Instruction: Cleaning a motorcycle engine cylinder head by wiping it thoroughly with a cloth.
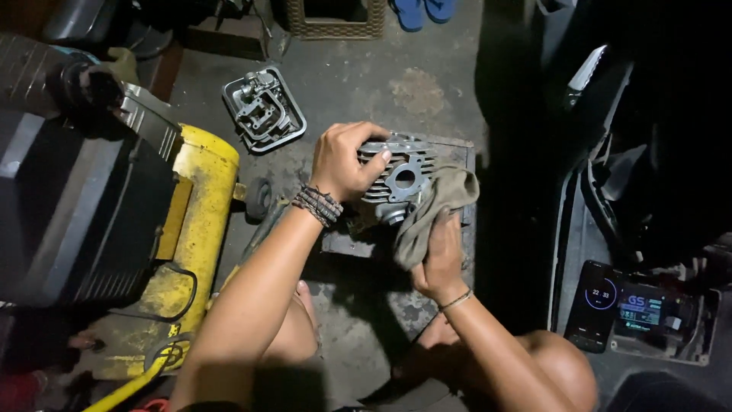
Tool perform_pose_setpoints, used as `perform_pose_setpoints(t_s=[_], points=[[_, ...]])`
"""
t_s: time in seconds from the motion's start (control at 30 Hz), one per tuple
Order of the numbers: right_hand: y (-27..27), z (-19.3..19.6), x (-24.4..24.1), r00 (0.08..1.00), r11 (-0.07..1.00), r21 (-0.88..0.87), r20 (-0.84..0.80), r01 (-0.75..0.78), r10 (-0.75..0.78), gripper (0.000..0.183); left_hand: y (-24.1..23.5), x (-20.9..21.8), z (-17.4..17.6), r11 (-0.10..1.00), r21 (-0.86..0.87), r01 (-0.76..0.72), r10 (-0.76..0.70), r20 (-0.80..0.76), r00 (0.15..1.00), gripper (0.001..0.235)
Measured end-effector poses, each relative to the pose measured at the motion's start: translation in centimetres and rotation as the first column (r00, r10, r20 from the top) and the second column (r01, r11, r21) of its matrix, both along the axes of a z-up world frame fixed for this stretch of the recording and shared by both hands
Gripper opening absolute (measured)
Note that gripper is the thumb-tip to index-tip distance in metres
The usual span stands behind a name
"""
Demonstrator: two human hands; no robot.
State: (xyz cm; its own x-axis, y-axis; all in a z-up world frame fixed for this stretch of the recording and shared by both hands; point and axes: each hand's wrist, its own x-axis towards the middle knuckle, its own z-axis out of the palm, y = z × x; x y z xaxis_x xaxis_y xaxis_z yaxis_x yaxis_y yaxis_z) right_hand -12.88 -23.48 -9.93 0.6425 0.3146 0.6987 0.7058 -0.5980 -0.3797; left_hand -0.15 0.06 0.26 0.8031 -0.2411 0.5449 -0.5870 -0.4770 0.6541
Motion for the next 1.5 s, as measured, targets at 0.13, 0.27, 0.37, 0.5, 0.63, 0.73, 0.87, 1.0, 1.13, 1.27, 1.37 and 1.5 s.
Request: perform_pose_setpoints(t_s=[0.13, 0.27, 0.37, 0.5, 0.63, 0.73, 0.87, 1.0, 1.13, 1.27, 1.37, 1.5], points=[[1.1, -1.3, -0.3, 1.000, 1.000, 0.021, 0.021, 0.022, -0.023, 0.091, -0.2, 0.1, -0.4, 1.000, -0.022, -0.003, 0.003, -0.017, 1.000, 0.038], [0.7, -1.7, -0.7, 0.988, 0.986, -0.108, -0.074, 0.124, -0.133, 0.098, -0.2, -0.1, 0.0, 1.000, -0.020, -0.005, 0.005, -0.003, 1.000, 0.039], [1.3, -0.2, -0.5, 0.992, 0.985, -0.126, -0.029, 0.120, -0.125, 0.096, -0.2, 0.0, 0.1, 0.999, -0.031, -0.011, 0.011, 0.003, 1.000, 0.039], [1.4, -1.7, -0.9, 0.993, 0.974, -0.191, 0.021, 0.122, -0.120, 0.097, -0.2, 0.1, -0.1, 0.999, -0.038, -0.001, 0.001, 0.007, 1.000, 0.040], [-0.9, -3.5, -0.2, 0.995, 0.987, -0.131, 0.027, 0.094, -0.091, 0.091, -0.1, 0.2, -0.4, 0.999, -0.031, -0.015, 0.016, 0.020, 1.000, 0.038], [0.4, -2.0, -0.9, 0.993, 0.985, -0.130, 0.031, 0.117, -0.114, 0.090, -0.4, 0.2, -0.2, 0.998, -0.058, -0.022, 0.022, 0.012, 1.000, 0.038], [0.6, -0.8, -1.4, 0.996, 0.997, -0.035, -0.045, 0.074, -0.075, 0.087, -0.2, -0.3, -0.1, 0.999, -0.051, -0.017, 0.018, 0.013, 1.000, 0.039], [2.0, 1.9, -4.1, 0.946, 0.758, 0.628, -0.321, 0.174, 0.049, 0.074, -0.1, -0.2, 0.3, 0.999, -0.036, -0.009, 0.010, 0.021, 1.000, 0.036], [2.5, -1.9, -5.0, 0.937, 0.255, 0.954, -0.228, 0.159, 0.266, 0.060, 0.0, -0.2, 0.2, 0.999, -0.046, -0.018, 0.018, 0.001, 1.000, 0.039], [4.2, 10.6, -2.9, 0.834, -0.107, 0.986, -0.052, 0.132, 0.549, 0.029, -0.2, 0.2, 1.1, 0.999, -0.048, -0.024, 0.027, 0.061, 0.998, 0.037], [3.7, 12.6, -3.5, 0.720, -0.319, 0.829, -0.137, 0.459, 0.680, 0.037, -0.1, -0.6, 0.6, 1.000, -0.025, -0.016, 0.017, 0.037, 0.999, 0.036], [3.3, 13.1, -3.8, 0.728, -0.483, 0.649, -0.164, 0.588, 0.666, 0.035, -0.4, -0.7, 0.3, 0.999, -0.026, -0.026, 0.026, 0.032, 0.999, 0.035]])
